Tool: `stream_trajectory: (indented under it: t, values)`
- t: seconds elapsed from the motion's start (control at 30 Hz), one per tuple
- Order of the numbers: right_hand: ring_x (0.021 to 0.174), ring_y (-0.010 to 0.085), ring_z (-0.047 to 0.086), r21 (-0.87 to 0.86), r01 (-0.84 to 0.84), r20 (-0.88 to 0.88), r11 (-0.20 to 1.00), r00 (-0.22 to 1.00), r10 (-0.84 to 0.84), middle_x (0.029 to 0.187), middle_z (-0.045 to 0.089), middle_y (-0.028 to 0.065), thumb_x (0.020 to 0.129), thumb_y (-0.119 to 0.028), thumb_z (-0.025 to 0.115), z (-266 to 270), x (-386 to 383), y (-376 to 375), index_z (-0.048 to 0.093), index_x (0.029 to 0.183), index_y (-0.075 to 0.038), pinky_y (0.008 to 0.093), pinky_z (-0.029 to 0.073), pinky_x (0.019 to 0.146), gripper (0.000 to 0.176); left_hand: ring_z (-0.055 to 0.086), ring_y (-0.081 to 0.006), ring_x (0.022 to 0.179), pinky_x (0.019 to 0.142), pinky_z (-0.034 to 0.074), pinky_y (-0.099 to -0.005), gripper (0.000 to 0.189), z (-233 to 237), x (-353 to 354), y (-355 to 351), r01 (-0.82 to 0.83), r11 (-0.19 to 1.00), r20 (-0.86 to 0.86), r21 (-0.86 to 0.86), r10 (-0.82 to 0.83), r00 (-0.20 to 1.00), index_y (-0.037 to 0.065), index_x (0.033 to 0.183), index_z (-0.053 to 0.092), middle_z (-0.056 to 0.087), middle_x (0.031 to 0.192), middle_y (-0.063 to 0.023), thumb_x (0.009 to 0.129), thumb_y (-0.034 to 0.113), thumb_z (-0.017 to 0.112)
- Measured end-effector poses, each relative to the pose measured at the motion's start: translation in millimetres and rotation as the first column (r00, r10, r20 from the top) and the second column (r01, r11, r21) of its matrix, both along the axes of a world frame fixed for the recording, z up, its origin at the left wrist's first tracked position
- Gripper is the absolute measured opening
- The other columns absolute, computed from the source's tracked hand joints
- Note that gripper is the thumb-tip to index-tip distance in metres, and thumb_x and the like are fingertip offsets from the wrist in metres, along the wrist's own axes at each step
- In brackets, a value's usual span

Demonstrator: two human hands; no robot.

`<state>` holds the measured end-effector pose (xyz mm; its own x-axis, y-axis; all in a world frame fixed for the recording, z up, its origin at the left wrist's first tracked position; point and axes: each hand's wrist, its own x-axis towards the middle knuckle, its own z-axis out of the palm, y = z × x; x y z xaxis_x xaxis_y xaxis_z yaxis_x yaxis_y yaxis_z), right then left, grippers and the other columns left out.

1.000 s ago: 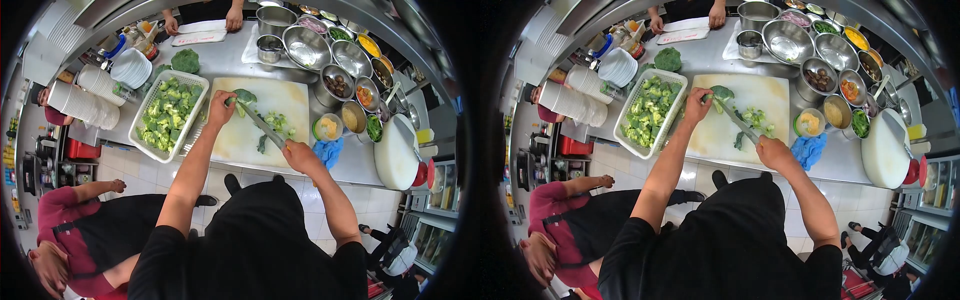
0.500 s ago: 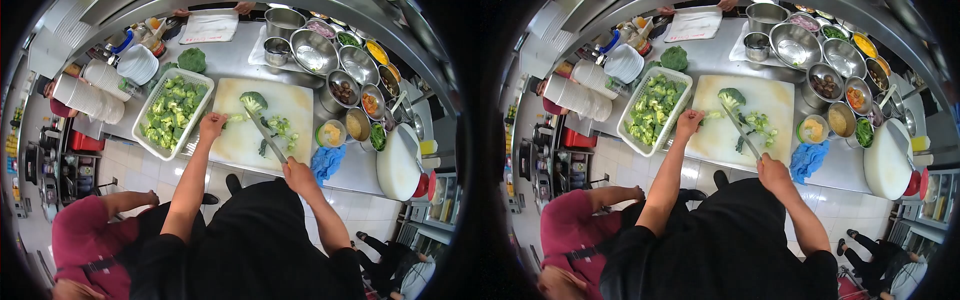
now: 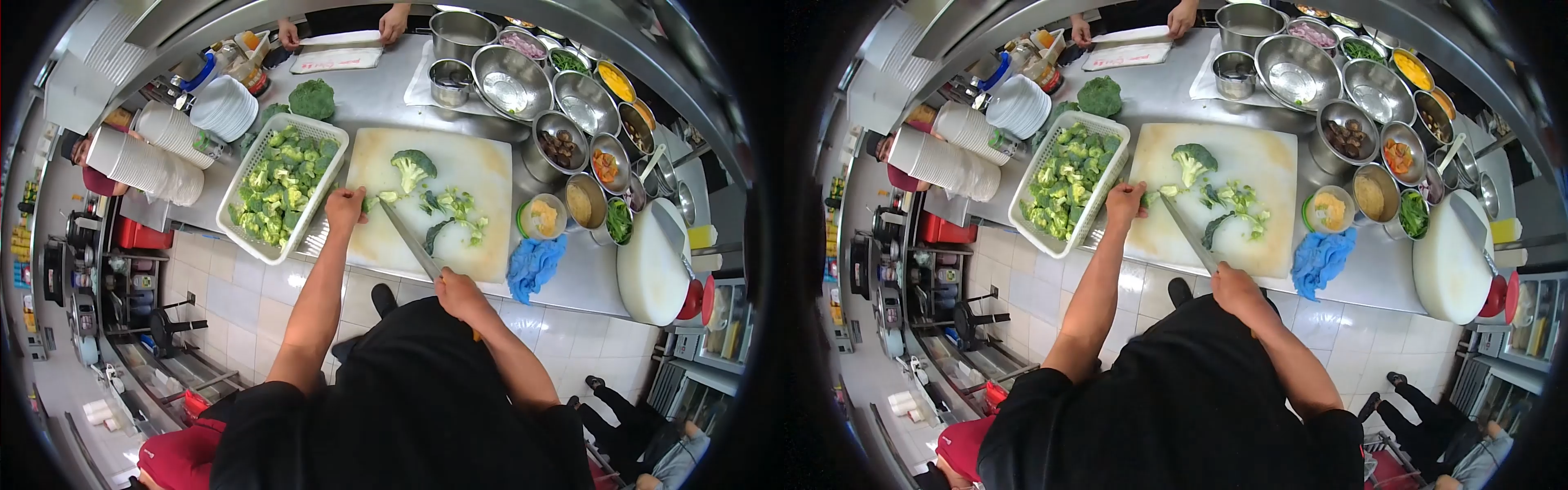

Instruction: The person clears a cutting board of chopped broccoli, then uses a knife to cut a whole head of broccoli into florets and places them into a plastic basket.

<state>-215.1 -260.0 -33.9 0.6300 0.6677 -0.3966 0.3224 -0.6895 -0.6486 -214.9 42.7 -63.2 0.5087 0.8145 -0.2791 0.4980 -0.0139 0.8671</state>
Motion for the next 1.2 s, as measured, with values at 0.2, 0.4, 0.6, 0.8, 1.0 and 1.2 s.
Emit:
stream_trajectory:
  t: [0.2,0.4,0.6,0.8,1.0,1.2]
  values:
    - [0.077,0.045,0.065,-0.146,0.005,0.134,0.989,0.991,0.014,0.081,0.066,0.028,0.093,-0.019,0.048,44.6,-9.5,-13.0,0.055,0.102,0.0,0.0542,0.052,0.072,0.022,0.063,-0.0203,0.043,0.042,0.052,-0.0324,0.031,14.7,-3.6,-0.8,0.043,0.999,-0.095,0.018,-0.041,0.995,-0.002,0.072,0.06,0.062,0.056,-0.0113,0.079,0.025,0.073]
    - [0.069,0.0427,0.066,-0.147,0.004,0.344,0.989,0.938,0.047,0.071,0.064,0.0242,0.093,-0.016,0.048,34.8,-26.1,4.2,0.053,0.096,-0.001,0.0541,0.053,0.065,0.015,0.062,-0.0214,0.042,0.047,0.053,-0.033,0.027,19.6,10.2,-0.2,0.13,0.983,-0.204,0.128,-0.102,0.974,-0.001,0.071,0.06,0.064,0.058,-0.0128,0.076,0.024,0.069]
    - [0.072,0.0425,0.066,-0.186,-0.011,0.26,0.982,0.964,0.06,0.072,0.065,0.0236,0.089,-0.011,0.049,23.5,-14.0,-6.9,0.053,0.095,-0.001,0.053,0.053,0.068,0.012,0.062,-0.0197,0.043,0.047,0.053,-0.0329,0.023,41.3,-1.4,11.2,0.18,0.98,-0.197,0.083,-0.161,0.967,-0.001,0.078,0.066,0.064,0.059,-0.0126,0.077,0.022,0.069]
    - [0.071,0.0446,0.064,0.022,0.007,0.159,1.0,0.987,-0.011,0.073,0.064,0.0251,0.094,-0.022,0.052,25.7,-16.0,-17.3,0.054,0.108,-0.003,0.0543,0.051,0.066,0.024,0.065,-0.026,0.074,0.069,0.053,-0.0393,0.026,94.0,-12.7,70.0,-0.267,0.898,0.241,0.349,0.189,0.952,0.0,0.106,0.065,0.067,0.085,-0.0151,0.09,0.02,0.063]
    - [0.07,0.044,0.063,0.151,0.041,-0.468,0.988,0.883,0.035,0.078,0.064,0.0262,0.095,-0.026,0.052,25.7,0.9,25.0,0.047,0.131,-0.004,0.0501,0.05,0.065,0.042,0.063,-0.0283,0.106,0.092,0.049,-0.0376,0.048,55.8,63.7,2.8,0.494,0.696,-0.017,0.521,-0.57,0.822,0.005,0.121,0.06,0.064,0.12,-0.0182,0.075,-0.003,0.054]
    - [0.054,0.019,0.059,0.266,0.079,-0.172,0.961,0.984,-0.034,0.073,0.062,0.0114,0.096,-0.027,0.054,-15.8,4.5,-19.8,0.046,0.137,-0.008,0.0367,0.048,0.051,0.046,0.068,-0.0225,0.087,0.079,0.054,-0.0334,0.028,-11.8,91.0,15.4,0.545,0.731,0.078,0.41,-0.623,0.778,0.003,0.1,0.067,0.071,0.096,-0.0138,0.073,0.004,0.069]
